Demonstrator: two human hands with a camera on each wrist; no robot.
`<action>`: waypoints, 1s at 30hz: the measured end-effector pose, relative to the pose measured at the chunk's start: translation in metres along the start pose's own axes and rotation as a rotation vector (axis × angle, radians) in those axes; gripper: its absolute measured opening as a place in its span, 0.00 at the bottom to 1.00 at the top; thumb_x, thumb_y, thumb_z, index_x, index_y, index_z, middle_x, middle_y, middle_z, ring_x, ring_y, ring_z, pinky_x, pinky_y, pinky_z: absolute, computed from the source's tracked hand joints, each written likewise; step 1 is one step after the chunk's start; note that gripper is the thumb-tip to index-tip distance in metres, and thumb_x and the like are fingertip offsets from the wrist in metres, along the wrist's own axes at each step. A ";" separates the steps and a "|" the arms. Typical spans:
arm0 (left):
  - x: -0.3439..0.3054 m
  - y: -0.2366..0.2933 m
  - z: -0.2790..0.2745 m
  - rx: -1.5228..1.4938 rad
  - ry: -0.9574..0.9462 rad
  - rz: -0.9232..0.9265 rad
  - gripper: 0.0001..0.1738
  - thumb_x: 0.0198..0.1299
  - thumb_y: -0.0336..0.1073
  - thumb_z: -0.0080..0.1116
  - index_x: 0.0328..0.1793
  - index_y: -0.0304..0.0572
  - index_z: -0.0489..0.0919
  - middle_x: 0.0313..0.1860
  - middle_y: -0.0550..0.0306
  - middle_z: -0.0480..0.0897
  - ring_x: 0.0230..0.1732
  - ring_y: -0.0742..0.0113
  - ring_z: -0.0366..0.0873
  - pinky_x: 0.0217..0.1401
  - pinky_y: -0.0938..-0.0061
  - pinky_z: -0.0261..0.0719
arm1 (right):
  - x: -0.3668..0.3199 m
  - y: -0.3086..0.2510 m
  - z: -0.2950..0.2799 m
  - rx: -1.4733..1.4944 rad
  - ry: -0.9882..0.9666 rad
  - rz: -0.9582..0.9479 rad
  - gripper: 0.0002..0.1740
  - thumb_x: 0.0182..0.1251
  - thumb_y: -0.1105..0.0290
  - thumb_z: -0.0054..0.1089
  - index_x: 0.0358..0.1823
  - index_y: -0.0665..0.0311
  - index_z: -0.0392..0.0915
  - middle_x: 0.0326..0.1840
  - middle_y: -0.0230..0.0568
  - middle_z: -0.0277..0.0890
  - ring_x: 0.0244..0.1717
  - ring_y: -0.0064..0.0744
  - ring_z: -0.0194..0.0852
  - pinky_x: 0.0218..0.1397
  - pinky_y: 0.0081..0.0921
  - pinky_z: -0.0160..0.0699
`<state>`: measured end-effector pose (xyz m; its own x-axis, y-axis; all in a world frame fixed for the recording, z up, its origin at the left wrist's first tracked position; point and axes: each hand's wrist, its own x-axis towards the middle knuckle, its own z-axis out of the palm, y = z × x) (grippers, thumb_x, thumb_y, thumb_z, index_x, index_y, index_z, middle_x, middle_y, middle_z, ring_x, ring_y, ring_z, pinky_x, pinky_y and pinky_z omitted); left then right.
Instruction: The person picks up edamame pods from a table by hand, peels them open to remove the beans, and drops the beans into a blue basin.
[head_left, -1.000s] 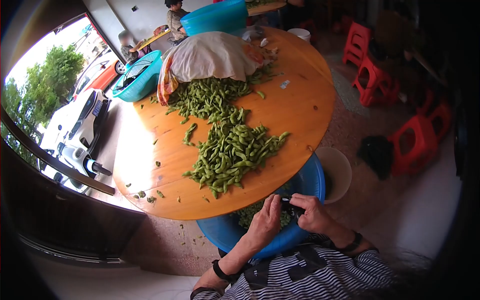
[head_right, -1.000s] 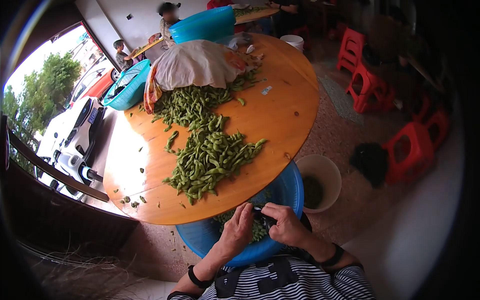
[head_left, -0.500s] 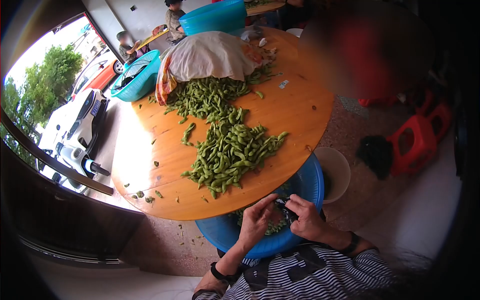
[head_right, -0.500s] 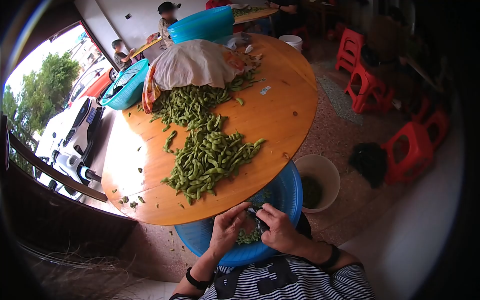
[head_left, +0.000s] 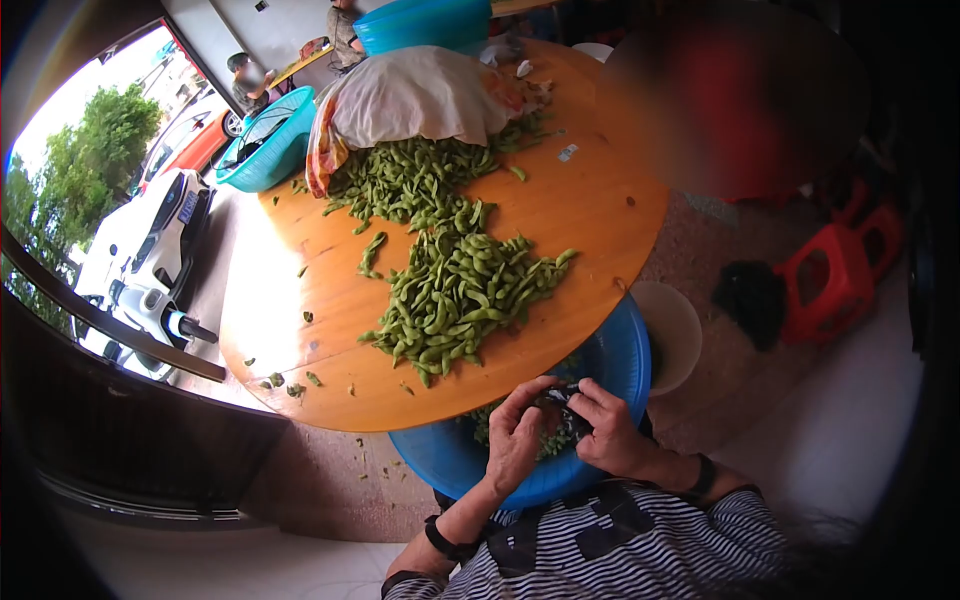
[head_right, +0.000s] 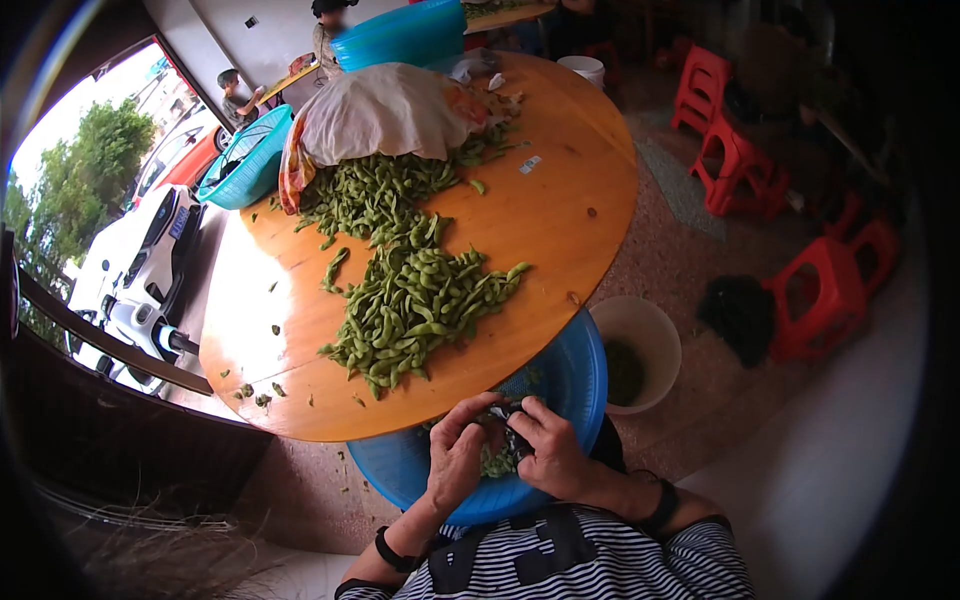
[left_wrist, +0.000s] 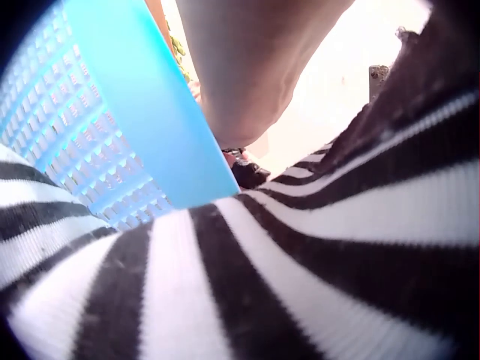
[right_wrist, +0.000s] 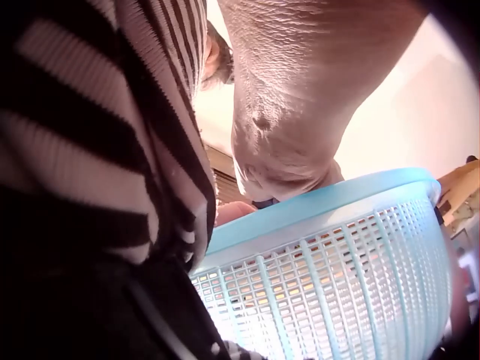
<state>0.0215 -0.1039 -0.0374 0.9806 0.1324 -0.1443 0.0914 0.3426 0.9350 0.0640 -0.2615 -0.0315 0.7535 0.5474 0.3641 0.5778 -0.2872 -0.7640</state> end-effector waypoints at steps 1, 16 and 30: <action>0.000 -0.002 -0.001 -0.062 -0.023 0.018 0.20 0.59 0.20 0.45 0.57 0.33 0.77 0.33 0.60 0.79 0.32 0.76 0.73 0.37 0.83 0.72 | 0.002 0.002 -0.003 0.062 -0.009 0.033 0.24 0.37 0.83 0.52 0.43 0.73 0.75 0.42 0.56 0.69 0.38 0.57 0.74 0.38 0.40 0.77; -0.002 -0.003 -0.004 0.004 -0.010 -0.038 0.15 0.71 0.34 0.53 0.56 0.30 0.78 0.29 0.61 0.80 0.30 0.78 0.74 0.37 0.83 0.74 | 0.007 0.002 -0.015 0.225 0.017 0.035 0.21 0.41 0.82 0.47 0.42 0.74 0.75 0.35 0.49 0.68 0.31 0.46 0.71 0.35 0.33 0.74; 0.002 0.008 -0.010 -0.058 -0.055 -0.177 0.14 0.72 0.39 0.52 0.39 0.35 0.77 0.22 0.62 0.76 0.21 0.79 0.70 0.25 0.83 0.67 | 0.012 0.011 -0.024 0.725 -0.197 0.539 0.21 0.44 0.78 0.43 0.42 0.73 0.78 0.29 0.36 0.71 0.28 0.20 0.67 0.32 0.16 0.69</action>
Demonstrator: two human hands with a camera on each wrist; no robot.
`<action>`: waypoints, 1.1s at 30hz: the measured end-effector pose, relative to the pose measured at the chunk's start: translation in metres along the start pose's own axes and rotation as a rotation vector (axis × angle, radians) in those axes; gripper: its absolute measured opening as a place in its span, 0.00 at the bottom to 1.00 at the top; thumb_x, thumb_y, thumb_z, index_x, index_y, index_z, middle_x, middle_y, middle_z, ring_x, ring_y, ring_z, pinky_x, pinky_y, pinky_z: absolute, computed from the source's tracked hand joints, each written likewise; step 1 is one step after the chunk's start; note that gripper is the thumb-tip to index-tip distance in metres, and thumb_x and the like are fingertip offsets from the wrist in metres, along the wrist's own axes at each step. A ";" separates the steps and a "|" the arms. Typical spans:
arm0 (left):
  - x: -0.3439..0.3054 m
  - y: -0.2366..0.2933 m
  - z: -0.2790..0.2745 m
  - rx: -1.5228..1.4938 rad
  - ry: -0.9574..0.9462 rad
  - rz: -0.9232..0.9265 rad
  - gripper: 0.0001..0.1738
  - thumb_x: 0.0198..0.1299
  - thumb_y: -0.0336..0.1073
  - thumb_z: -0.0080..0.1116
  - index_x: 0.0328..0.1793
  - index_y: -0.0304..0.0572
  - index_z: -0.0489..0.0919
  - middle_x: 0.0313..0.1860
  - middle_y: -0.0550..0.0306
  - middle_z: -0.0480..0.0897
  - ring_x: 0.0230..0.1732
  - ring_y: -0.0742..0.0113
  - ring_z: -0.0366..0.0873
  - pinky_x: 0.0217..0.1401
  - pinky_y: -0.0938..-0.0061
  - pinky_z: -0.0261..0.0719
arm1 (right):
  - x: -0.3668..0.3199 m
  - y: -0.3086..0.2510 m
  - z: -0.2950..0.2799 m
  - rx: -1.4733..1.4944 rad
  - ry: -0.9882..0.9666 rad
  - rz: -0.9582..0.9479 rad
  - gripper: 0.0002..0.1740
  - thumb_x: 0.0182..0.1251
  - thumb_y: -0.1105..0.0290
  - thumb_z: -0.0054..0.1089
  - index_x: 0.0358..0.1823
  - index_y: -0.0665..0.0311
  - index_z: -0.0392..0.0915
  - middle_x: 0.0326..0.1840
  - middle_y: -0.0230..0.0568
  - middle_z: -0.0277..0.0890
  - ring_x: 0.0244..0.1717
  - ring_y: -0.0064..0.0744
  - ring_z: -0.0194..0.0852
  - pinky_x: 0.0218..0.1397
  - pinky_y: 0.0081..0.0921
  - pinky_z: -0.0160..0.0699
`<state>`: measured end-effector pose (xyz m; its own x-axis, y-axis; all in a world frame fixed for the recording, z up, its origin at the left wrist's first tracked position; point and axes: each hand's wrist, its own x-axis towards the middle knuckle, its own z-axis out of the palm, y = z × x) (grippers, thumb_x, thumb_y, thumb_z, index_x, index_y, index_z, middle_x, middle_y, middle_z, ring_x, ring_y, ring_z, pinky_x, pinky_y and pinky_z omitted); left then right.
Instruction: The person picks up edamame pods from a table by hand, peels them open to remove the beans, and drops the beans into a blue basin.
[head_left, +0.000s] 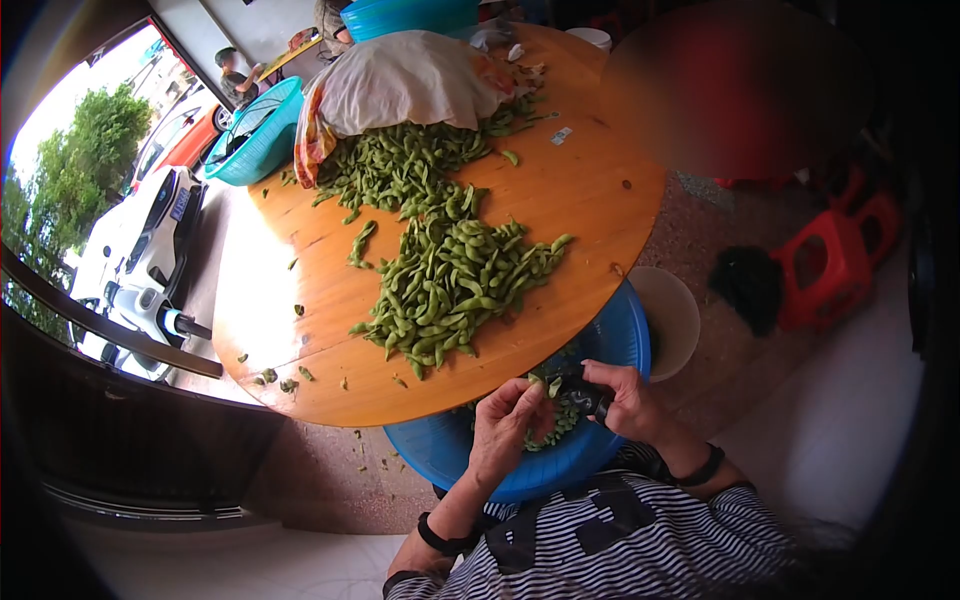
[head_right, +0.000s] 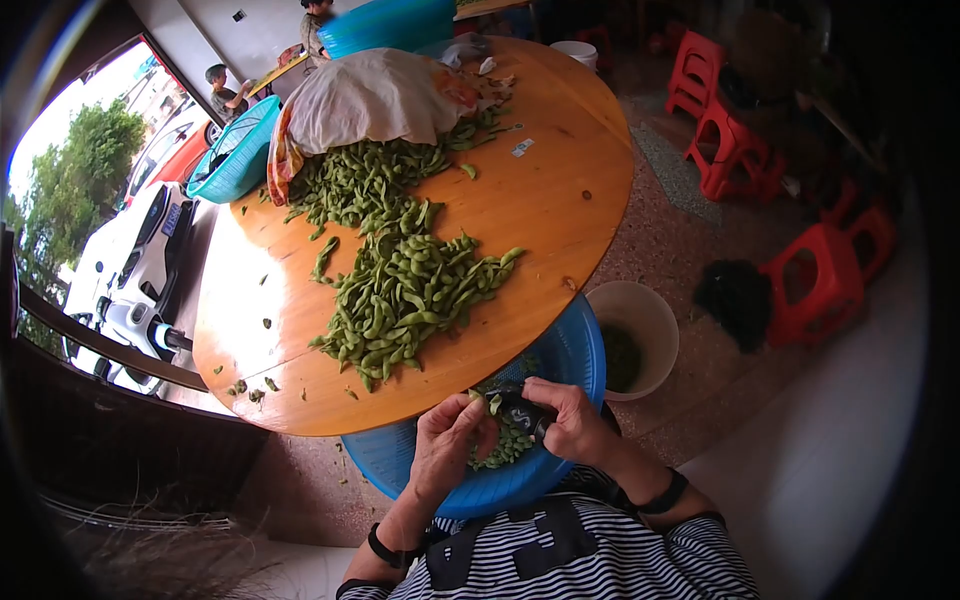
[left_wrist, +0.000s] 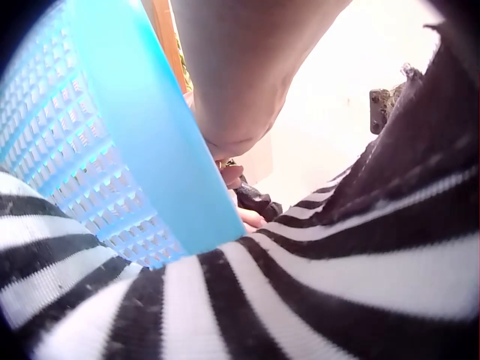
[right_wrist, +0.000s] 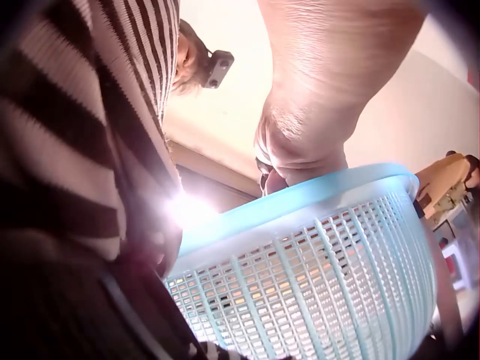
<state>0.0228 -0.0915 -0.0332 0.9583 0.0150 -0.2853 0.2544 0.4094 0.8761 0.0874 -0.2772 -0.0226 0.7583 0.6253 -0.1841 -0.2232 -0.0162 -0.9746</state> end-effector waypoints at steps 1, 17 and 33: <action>0.000 -0.001 -0.001 -0.038 0.010 -0.006 0.14 0.72 0.40 0.52 0.38 0.36 0.76 0.21 0.63 0.75 0.20 0.80 0.69 0.23 0.83 0.66 | 0.001 0.003 0.001 -0.223 0.029 -0.250 0.22 0.43 0.79 0.45 0.42 0.74 0.77 0.31 0.41 0.71 0.31 0.27 0.71 0.35 0.21 0.72; -0.004 0.006 0.003 -0.123 -0.024 -0.078 0.16 0.75 0.41 0.47 0.40 0.36 0.77 0.28 0.60 0.80 0.21 0.78 0.71 0.21 0.84 0.65 | 0.006 0.010 0.009 -0.567 0.119 -0.571 0.21 0.41 0.76 0.51 0.42 0.73 0.76 0.38 0.53 0.73 0.36 0.55 0.77 0.41 0.32 0.79; 0.001 -0.003 0.001 -0.491 -0.071 -0.160 0.05 0.67 0.30 0.50 0.46 0.42 0.76 0.36 0.60 0.82 0.35 0.77 0.76 0.42 0.83 0.77 | 0.010 0.005 0.003 -0.303 0.025 -0.487 0.24 0.47 0.81 0.43 0.47 0.69 0.79 0.39 0.43 0.79 0.41 0.34 0.79 0.48 0.27 0.77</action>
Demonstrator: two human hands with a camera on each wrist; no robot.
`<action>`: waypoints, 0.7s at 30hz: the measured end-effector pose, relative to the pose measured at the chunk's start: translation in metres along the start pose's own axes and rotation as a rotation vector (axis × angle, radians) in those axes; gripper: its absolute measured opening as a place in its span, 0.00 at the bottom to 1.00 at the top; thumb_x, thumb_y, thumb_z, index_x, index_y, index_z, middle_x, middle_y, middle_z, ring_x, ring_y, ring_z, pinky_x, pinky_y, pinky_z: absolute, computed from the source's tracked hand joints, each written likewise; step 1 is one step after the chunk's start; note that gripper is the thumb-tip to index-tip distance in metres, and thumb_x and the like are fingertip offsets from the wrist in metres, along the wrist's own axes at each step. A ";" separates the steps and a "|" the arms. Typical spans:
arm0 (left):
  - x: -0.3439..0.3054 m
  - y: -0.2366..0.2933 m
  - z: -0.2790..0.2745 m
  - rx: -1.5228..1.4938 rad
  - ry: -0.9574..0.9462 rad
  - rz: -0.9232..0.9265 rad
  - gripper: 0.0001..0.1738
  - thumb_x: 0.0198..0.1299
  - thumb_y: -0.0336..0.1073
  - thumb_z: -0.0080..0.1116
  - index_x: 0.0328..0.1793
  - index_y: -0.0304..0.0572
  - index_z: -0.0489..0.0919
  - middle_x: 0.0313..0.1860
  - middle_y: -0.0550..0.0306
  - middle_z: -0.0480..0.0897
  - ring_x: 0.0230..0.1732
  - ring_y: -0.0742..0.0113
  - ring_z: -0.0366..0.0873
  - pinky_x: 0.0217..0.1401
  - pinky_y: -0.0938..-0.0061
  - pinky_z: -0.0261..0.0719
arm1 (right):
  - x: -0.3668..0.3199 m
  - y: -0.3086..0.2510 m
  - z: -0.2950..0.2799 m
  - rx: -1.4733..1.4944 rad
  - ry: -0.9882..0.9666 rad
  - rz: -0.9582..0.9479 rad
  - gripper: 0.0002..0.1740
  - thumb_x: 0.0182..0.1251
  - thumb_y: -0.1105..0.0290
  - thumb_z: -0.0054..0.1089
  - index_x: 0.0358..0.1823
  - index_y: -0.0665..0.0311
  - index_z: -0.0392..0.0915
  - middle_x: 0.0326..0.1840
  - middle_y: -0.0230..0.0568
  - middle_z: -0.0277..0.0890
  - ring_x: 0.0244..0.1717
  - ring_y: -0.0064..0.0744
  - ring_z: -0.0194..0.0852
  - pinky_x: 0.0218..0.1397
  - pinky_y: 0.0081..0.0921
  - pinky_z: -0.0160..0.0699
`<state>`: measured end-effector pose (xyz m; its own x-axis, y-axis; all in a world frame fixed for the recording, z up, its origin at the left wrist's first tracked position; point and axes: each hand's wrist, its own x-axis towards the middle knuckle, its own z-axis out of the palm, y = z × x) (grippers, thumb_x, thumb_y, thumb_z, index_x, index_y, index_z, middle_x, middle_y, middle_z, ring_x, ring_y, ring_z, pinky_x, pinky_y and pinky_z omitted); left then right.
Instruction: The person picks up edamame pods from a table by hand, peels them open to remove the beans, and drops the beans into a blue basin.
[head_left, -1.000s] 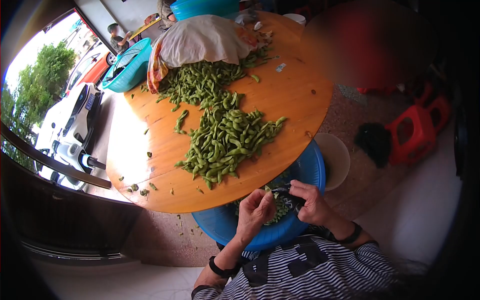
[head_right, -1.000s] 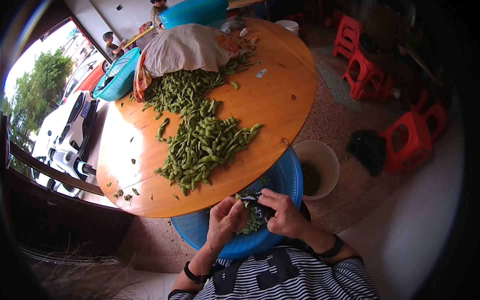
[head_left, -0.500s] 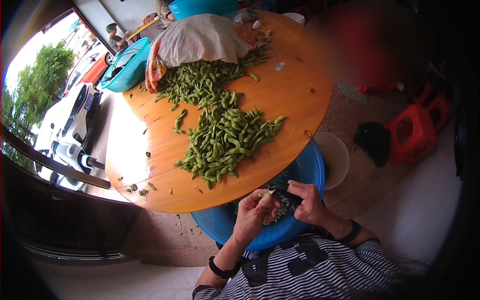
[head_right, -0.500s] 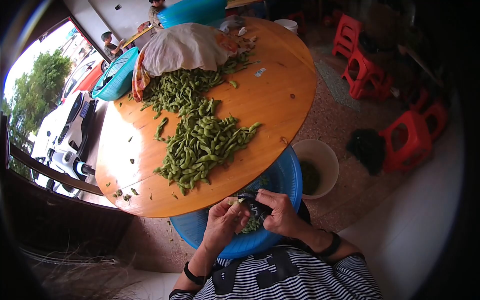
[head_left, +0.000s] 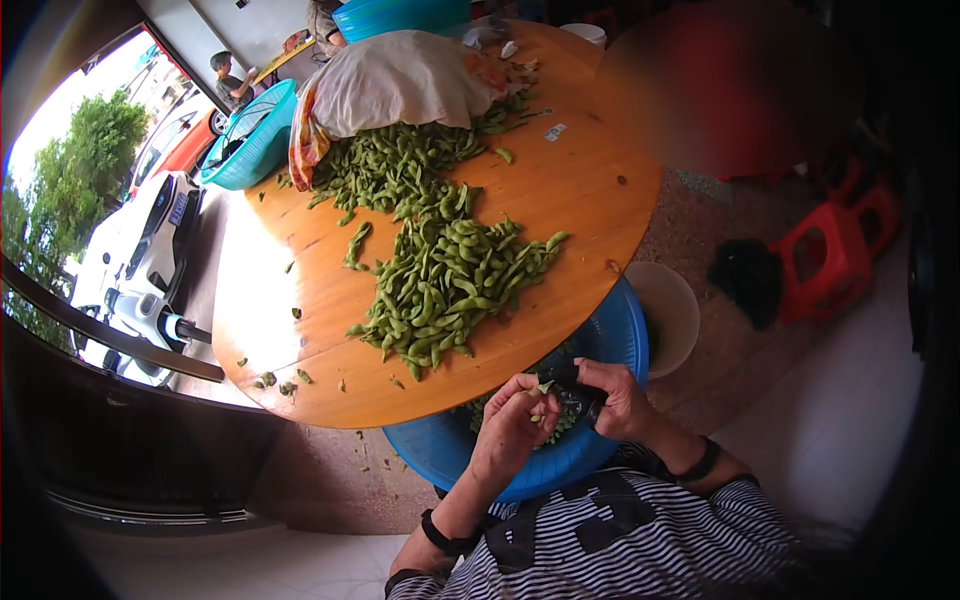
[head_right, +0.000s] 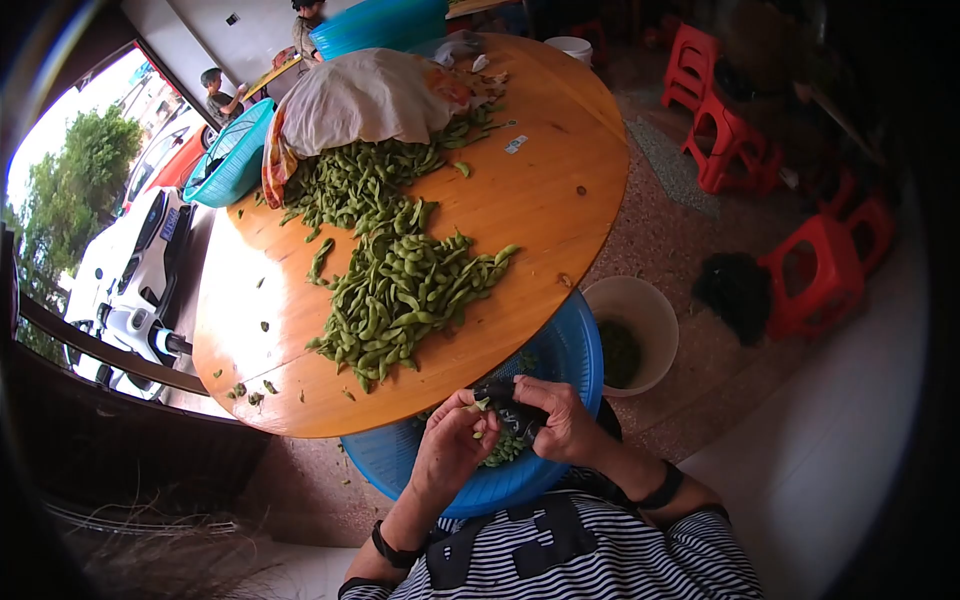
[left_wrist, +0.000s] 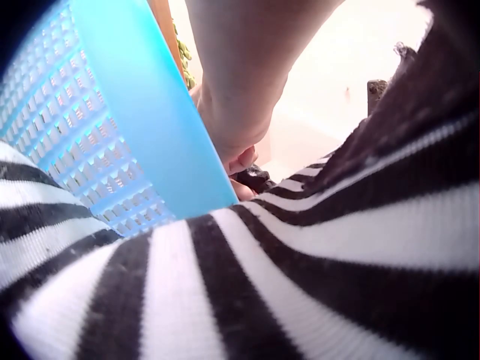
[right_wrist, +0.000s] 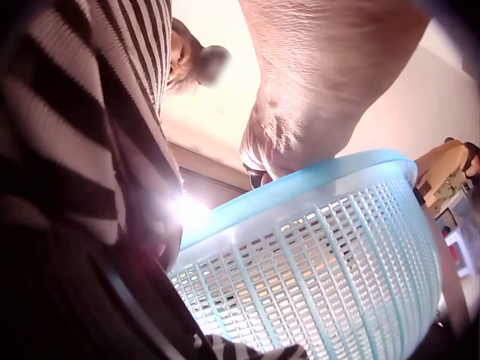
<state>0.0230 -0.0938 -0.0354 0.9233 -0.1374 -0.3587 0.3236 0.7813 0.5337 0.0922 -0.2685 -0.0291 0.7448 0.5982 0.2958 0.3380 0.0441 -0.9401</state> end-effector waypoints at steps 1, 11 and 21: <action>0.000 0.000 0.000 0.000 0.004 0.001 0.06 0.67 0.29 0.50 0.46 0.42 0.76 0.37 0.60 0.82 0.36 0.77 0.76 0.42 0.83 0.77 | -0.001 0.003 0.000 -0.140 0.008 -0.125 0.25 0.46 0.81 0.42 0.47 0.69 0.79 0.40 0.46 0.79 0.42 0.38 0.80 0.49 0.28 0.78; -0.012 0.007 -0.009 1.446 -0.410 0.386 0.09 0.63 0.26 0.55 0.48 0.34 0.81 0.44 0.48 0.85 0.43 0.60 0.84 0.45 0.71 0.81 | -0.012 -0.018 -0.045 -0.064 0.438 0.198 0.21 0.55 0.84 0.42 0.49 0.72 0.77 0.35 0.28 0.75 0.35 0.11 0.70 0.38 0.16 0.71; -0.011 0.089 -0.012 1.450 0.341 0.697 0.08 0.62 0.23 0.56 0.45 0.34 0.83 0.33 0.54 0.86 0.33 0.68 0.85 0.38 0.77 0.83 | -0.050 0.031 -0.144 -1.071 0.450 0.449 0.27 0.45 0.85 0.49 0.53 0.71 0.71 0.37 0.64 0.76 0.43 0.63 0.76 0.45 0.48 0.73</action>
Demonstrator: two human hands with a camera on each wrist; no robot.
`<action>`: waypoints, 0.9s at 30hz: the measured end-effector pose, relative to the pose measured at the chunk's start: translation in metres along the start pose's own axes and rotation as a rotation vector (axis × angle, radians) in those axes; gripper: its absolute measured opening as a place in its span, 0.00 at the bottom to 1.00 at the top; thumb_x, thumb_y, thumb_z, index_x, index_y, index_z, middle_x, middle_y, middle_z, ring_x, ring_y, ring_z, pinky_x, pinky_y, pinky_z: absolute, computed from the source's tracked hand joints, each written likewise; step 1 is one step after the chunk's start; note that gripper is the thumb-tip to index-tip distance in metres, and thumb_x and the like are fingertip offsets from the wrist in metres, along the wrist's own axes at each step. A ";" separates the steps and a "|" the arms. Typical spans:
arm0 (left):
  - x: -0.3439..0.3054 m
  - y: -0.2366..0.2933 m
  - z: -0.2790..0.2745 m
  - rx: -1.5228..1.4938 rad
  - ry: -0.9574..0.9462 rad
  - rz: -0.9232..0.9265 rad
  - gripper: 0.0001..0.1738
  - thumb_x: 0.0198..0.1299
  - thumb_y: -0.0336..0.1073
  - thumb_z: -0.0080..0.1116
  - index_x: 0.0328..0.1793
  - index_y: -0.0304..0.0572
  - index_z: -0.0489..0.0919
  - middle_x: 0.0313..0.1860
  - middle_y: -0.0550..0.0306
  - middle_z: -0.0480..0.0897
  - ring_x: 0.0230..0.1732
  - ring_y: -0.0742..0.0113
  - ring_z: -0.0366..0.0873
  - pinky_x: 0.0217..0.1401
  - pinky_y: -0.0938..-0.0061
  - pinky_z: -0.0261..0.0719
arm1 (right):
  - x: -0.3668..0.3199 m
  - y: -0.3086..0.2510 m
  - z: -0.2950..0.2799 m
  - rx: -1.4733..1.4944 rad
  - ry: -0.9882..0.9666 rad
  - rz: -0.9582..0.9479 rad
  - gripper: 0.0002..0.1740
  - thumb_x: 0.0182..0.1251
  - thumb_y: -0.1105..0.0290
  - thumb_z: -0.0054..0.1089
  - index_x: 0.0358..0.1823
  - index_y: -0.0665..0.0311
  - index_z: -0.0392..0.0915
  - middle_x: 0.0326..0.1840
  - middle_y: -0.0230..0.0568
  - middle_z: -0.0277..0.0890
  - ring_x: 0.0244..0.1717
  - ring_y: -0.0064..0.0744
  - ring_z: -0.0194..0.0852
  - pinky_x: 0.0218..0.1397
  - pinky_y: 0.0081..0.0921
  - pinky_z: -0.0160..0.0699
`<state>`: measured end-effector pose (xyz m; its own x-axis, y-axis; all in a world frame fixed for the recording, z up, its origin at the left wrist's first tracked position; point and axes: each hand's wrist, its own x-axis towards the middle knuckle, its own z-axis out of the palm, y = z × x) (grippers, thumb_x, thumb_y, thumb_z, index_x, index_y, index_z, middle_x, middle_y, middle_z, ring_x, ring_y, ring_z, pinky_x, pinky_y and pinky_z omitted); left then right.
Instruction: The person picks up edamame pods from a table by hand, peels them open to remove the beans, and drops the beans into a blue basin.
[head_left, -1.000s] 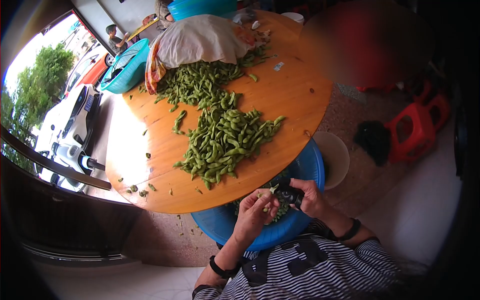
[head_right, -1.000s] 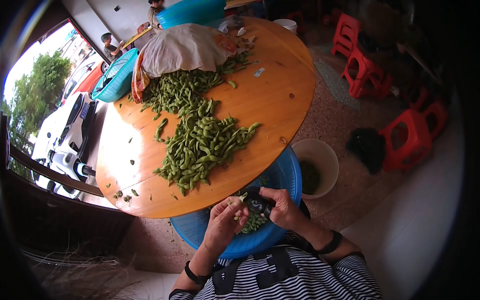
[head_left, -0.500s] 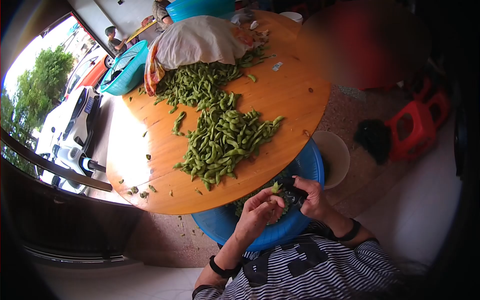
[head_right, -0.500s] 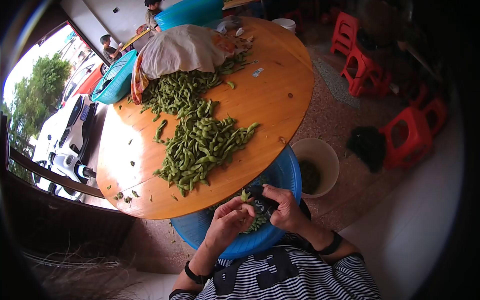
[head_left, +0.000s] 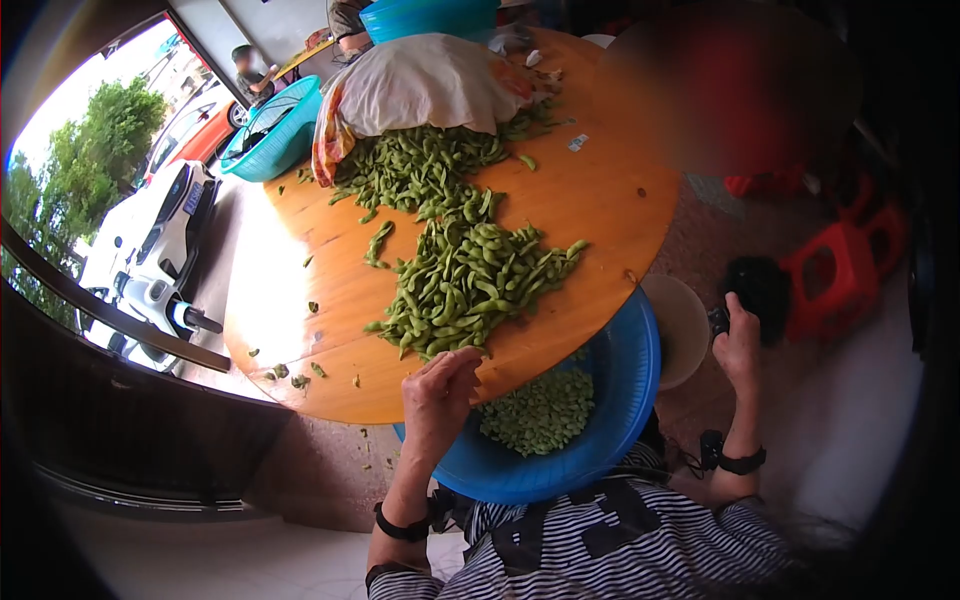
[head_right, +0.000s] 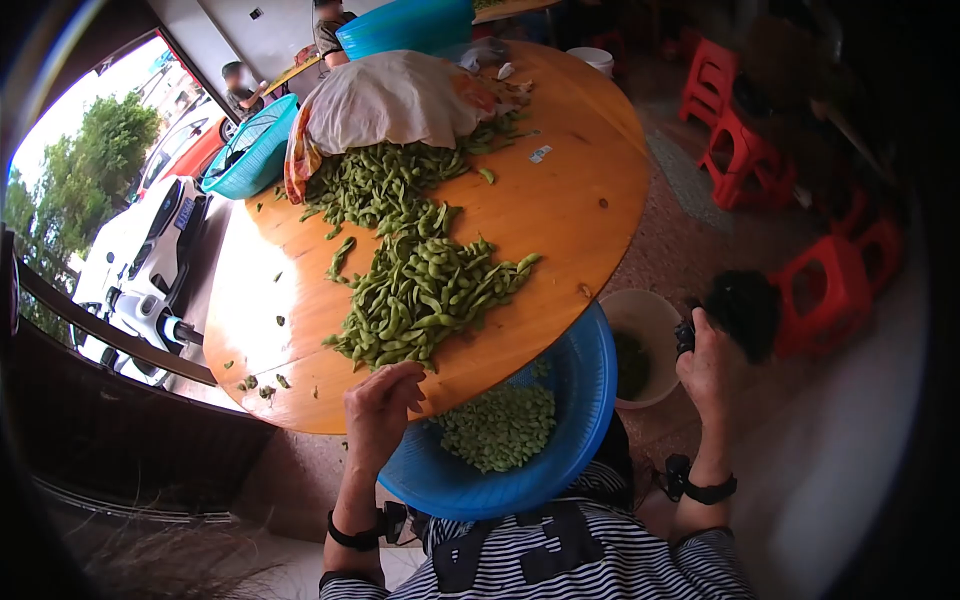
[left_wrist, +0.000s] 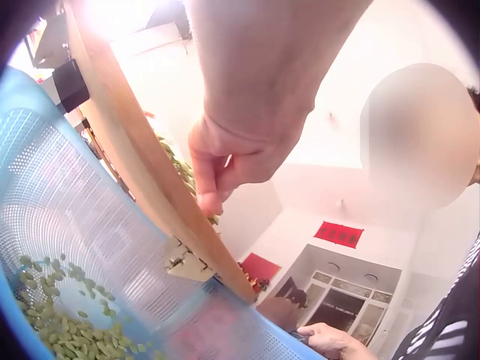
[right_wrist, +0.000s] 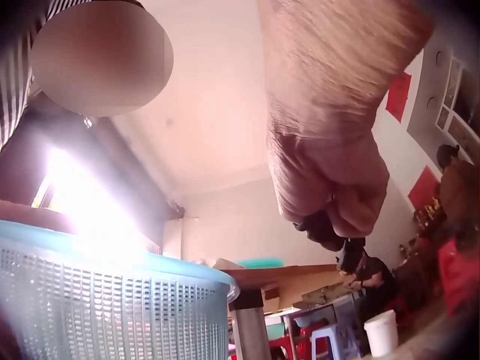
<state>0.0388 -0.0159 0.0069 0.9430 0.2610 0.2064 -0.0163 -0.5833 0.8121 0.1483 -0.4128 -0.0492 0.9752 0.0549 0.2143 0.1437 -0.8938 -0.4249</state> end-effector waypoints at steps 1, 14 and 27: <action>-0.001 0.005 -0.001 -0.099 -0.101 -0.049 0.08 0.62 0.23 0.56 0.46 0.34 0.83 0.33 0.54 0.86 0.33 0.68 0.85 0.38 0.77 0.82 | 0.002 -0.008 -0.002 -0.008 0.038 0.002 0.27 0.45 0.85 0.49 0.52 0.71 0.71 0.36 0.64 0.76 0.43 0.63 0.76 0.44 0.48 0.73; 0.016 -0.014 0.003 0.404 0.148 0.242 0.06 0.55 0.24 0.61 0.39 0.38 0.82 0.39 0.54 0.82 0.34 0.64 0.83 0.32 0.71 0.78 | 0.002 -0.070 -0.023 0.211 -0.031 -0.032 0.27 0.46 0.84 0.45 0.53 0.70 0.72 0.40 0.64 0.76 0.48 0.63 0.76 0.46 0.46 0.74; -0.018 0.030 0.038 -0.771 -0.180 -0.212 0.07 0.58 0.20 0.64 0.38 0.37 0.77 0.31 0.67 0.77 0.31 0.81 0.73 0.31 0.84 0.73 | -0.031 -0.161 0.005 1.172 -0.677 -0.230 0.23 0.47 0.77 0.42 0.46 0.72 0.77 0.28 0.31 0.71 0.26 0.17 0.63 0.30 0.17 0.65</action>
<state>0.0338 -0.0672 0.0073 0.9895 0.1408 -0.0313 0.0063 0.1748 0.9846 0.0959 -0.2688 0.0082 0.7526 0.6560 0.0569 0.0385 0.0424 -0.9984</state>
